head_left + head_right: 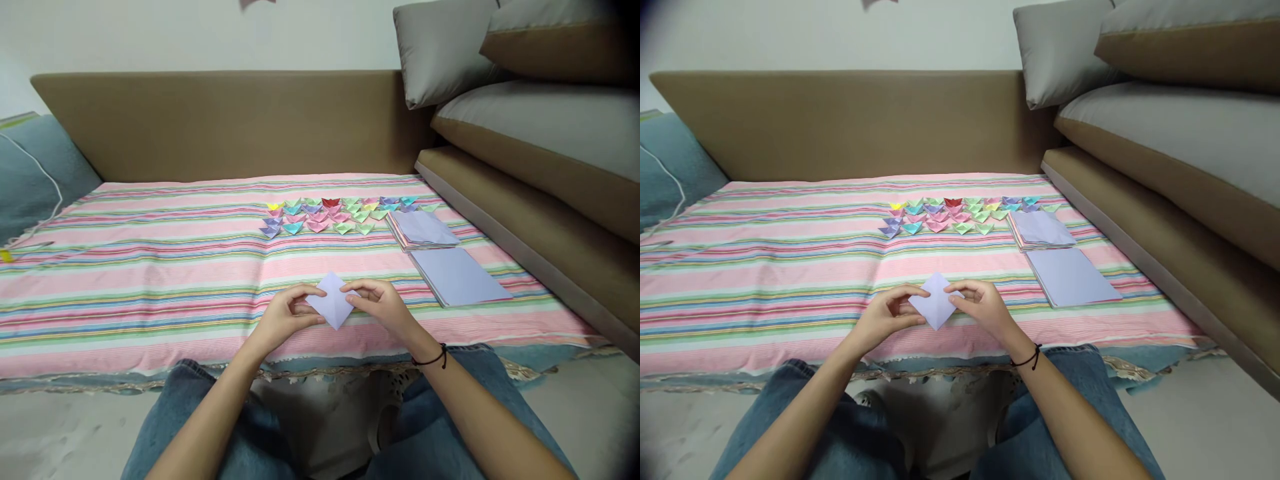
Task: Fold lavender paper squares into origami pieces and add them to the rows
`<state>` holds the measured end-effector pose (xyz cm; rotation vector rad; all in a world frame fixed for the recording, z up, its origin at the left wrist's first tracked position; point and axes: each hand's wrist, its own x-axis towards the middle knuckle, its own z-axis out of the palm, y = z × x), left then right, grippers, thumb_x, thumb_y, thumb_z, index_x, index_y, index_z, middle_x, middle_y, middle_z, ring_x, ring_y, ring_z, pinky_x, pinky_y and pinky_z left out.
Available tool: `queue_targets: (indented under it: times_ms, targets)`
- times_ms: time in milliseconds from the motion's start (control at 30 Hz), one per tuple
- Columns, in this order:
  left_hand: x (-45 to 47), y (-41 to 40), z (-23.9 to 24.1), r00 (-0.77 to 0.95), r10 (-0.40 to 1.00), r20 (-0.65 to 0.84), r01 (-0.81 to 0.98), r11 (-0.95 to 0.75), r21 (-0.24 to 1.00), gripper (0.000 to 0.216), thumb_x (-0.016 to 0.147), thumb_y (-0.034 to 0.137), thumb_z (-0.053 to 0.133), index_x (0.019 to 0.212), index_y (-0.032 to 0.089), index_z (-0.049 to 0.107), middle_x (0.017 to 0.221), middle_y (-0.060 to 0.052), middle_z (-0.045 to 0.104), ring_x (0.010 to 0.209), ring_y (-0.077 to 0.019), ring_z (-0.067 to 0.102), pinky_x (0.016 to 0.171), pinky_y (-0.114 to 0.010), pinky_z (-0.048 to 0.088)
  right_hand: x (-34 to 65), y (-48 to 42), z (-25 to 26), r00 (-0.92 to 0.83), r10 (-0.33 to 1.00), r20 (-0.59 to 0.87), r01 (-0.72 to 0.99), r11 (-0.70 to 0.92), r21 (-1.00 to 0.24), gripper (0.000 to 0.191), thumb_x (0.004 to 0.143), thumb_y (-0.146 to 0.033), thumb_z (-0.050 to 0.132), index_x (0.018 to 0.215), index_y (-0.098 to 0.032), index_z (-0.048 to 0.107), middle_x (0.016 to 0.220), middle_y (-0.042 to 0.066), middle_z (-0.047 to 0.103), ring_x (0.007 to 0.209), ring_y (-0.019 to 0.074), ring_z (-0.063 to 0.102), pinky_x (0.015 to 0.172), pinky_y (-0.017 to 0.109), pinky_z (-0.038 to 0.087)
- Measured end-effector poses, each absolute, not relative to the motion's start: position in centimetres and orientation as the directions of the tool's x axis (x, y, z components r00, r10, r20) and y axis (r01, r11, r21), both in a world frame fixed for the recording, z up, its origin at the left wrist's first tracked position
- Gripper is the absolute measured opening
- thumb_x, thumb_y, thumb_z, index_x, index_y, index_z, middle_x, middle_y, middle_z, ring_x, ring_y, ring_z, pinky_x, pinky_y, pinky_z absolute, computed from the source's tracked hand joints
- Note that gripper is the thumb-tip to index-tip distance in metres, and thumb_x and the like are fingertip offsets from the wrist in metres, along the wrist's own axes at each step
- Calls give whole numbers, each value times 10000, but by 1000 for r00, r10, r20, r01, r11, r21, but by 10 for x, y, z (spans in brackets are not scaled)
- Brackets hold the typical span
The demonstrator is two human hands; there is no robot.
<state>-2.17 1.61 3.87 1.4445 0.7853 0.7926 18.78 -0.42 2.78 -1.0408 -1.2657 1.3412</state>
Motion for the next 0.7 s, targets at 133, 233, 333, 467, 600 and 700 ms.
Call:
queue_targets:
  times_ms: [133, 233, 333, 467, 600, 700]
  targets:
    - [-26, 17, 39, 533, 846, 15, 14, -26, 1000, 329, 652, 234, 741, 964, 179, 649, 1081, -77, 581, 792, -188, 658, 734, -303, 530, 194, -6, 30, -281, 960, 7, -117, -27, -993, 384, 615, -249, 774, 975, -197, 648, 898, 40, 680, 791, 170, 638, 688, 289, 522]
    - [-26, 17, 40, 538, 843, 0, 33, -21, 999, 322, 667, 240, 732, 973, 181, 652, 1085, -74, 579, 766, -167, 653, 705, -275, 520, 198, -5, 30, -332, 943, -2, -119, -44, -992, 471, 563, -212, 807, 1001, -192, 633, 908, 45, 671, 778, 171, 636, 674, 289, 529]
    - [-26, 17, 40, 539, 843, 2, 35, -25, 999, 311, 676, 244, 724, 972, 185, 655, 1066, -67, 584, 791, -167, 644, 707, -266, 514, 198, -4, 30, -326, 945, 0, -124, -43, -991, 463, 559, -207, 809, 989, -193, 637, 900, 46, 671, 774, 174, 637, 675, 295, 535]
    - [-25, 17, 43, 522, 853, 11, 47, -42, 998, 300, 678, 252, 719, 965, 185, 664, 1038, -65, 601, 834, -175, 626, 720, -266, 514, 197, -5, 33, -309, 951, 0, -137, -44, -990, 442, 556, -224, 810, 970, -200, 658, 875, 37, 680, 771, 178, 643, 684, 302, 536]
    - [-24, 17, 45, 524, 851, 28, 27, -49, 998, 284, 683, 251, 712, 956, 186, 674, 1029, -69, 613, 886, -188, 615, 758, -274, 510, 195, -5, 34, -272, 962, 13, -156, -30, -987, 367, 583, -269, 791, 928, -201, 684, 869, 41, 693, 790, 184, 649, 680, 296, 534]
    - [-23, 15, 44, 537, 844, 13, 1, -16, 1000, 306, 667, 246, 725, 963, 192, 670, 1081, -74, 605, 832, -180, 635, 732, -273, 511, 195, -4, 33, -234, 972, 25, -147, -10, -989, 286, 633, -297, 757, 894, -197, 695, 880, 51, 702, 815, 191, 652, 693, 299, 532]
